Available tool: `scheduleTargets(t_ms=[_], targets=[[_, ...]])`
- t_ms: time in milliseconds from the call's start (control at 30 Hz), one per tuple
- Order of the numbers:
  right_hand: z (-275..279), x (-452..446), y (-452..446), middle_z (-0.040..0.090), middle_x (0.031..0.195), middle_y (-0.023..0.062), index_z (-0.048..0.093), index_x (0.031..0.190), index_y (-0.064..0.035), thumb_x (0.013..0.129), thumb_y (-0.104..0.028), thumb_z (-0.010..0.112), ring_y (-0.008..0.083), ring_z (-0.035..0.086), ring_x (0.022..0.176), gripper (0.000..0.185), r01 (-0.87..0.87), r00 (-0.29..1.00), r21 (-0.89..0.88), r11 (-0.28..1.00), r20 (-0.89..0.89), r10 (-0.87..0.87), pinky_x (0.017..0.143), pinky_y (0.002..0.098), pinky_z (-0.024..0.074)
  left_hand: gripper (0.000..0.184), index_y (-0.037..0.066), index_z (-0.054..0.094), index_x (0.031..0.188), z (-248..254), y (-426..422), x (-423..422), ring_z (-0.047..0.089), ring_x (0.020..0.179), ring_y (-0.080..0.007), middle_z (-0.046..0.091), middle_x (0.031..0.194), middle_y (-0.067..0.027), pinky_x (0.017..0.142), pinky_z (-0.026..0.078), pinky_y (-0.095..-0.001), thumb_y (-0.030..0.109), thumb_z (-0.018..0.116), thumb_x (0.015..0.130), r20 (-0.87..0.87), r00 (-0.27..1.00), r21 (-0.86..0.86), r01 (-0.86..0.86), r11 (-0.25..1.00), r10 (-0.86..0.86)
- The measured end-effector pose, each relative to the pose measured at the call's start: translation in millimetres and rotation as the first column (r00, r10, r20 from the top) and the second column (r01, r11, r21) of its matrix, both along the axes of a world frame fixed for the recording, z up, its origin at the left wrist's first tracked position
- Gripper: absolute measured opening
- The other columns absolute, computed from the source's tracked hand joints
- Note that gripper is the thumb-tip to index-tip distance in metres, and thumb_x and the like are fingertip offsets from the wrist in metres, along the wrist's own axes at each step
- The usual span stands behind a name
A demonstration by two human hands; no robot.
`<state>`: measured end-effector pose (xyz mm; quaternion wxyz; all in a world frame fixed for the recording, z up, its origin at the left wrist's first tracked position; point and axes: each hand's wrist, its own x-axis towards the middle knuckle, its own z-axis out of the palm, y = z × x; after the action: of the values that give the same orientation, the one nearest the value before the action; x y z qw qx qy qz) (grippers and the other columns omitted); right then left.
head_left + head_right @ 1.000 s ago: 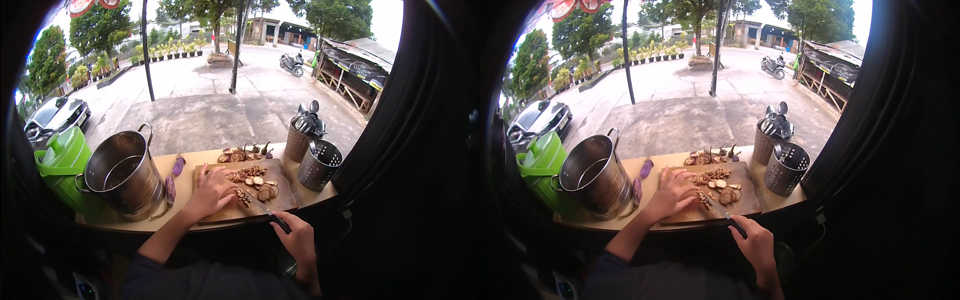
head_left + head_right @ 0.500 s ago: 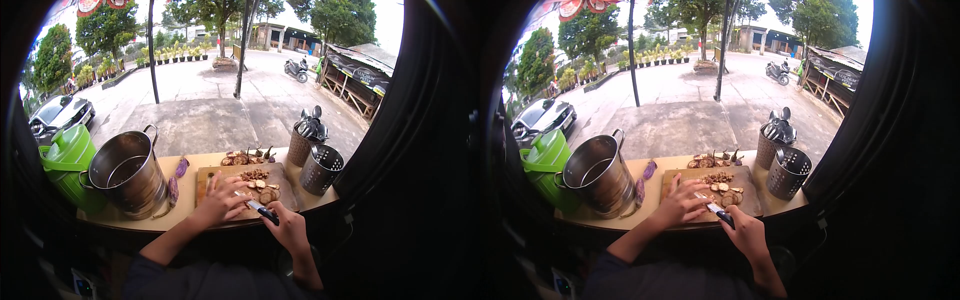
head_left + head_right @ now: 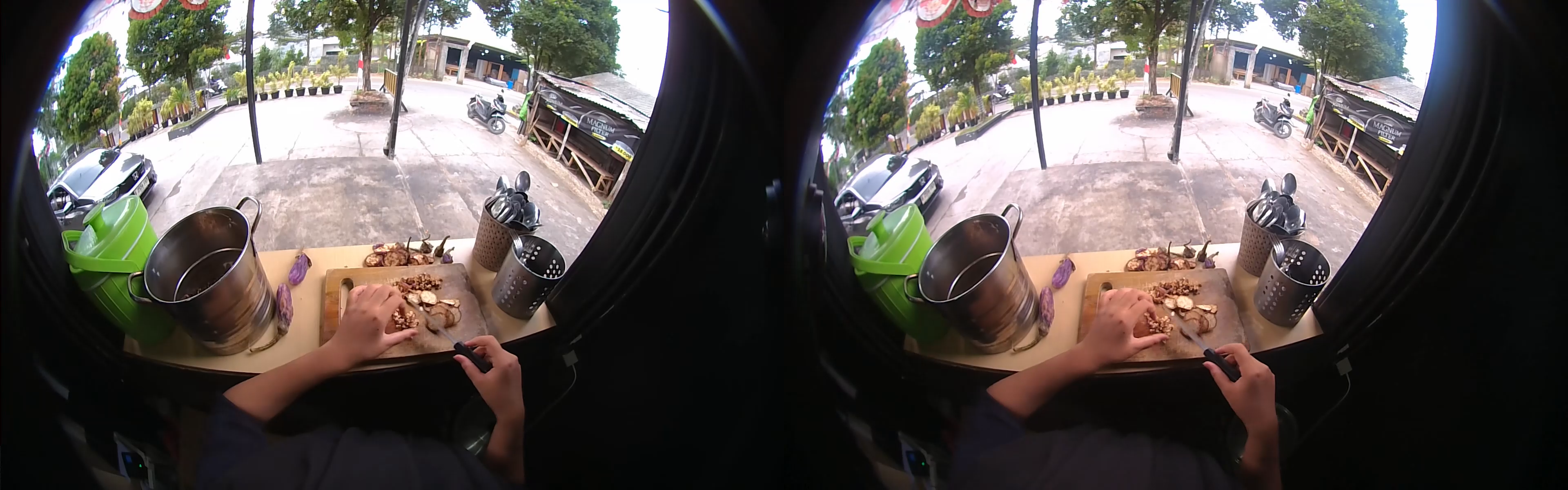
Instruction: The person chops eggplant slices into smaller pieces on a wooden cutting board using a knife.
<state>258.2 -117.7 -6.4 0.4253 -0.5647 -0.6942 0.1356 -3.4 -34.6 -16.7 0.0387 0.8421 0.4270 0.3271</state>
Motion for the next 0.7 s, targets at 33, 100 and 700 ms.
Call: scheduleTargets(t_ms=[33, 100, 700], targets=[[2.6, -2.7, -1.7, 0.072, 0.08, 0.0104, 0.069, 0.104, -0.0117, 0.085, -0.027, 0.084, 0.0285, 0.073, 0.075, 0.029, -0.016, 0.999, -0.018, 1.0, 0.039, 0.016, 0.064, 0.0363, 0.0557, 0.035, 0.017, 0.069, 0.111, 1.5, -2.6, 4.4, 0.05, 0.127, -0.0247, 0.058, 0.129, -0.003, 0.115, 0.027, -0.0516, 0.042, 0.076, 0.088, 0.028, 0.999, 0.051, -0.02, 0.998, 0.019], [2.7, -5.9, -2.8, 0.072, 0.081, 0.0103, 0.07, 0.104, -0.0118, 0.085, -0.027, 0.084, 0.0285, 0.073, 0.075, 0.028, -0.026, 0.997, -0.002, 1.0, 0.068, 0.026, 0.064, 0.0362, 0.0557, 0.038, 0.018, 0.069, 0.115, 2.5, -3.4, 8.3, 0.047, 0.132, -0.0242, 0.055, 0.137, -0.0027, 0.116, 0.025, -0.0526, 0.044, 0.076, 0.088, 0.058, 0.998, 0.105, -0.043, 0.994, 0.037], [-3.1, 25.8, -8.9, 0.069, 0.076, 0.0105, 0.072, 0.104, -0.0054, 0.082, -0.015, 0.087, 0.0179, 0.07, 0.069, 0.029, 0.038, 0.993, 0.018, 0.999, -0.114, -0.036, 0.066, 0.0294, 0.0539, 0.105, 0.01, 0.025, 0.161, -37.9, 12.8, 11.8, 0.02, 0.153, -0.0326, 0.025, 0.164, -0.0155, 0.12, 0.0, -0.0657, 0.076, 0.06, 0.086, -0.215, 0.966, 0.161, -0.109, 0.981, 0.143]])
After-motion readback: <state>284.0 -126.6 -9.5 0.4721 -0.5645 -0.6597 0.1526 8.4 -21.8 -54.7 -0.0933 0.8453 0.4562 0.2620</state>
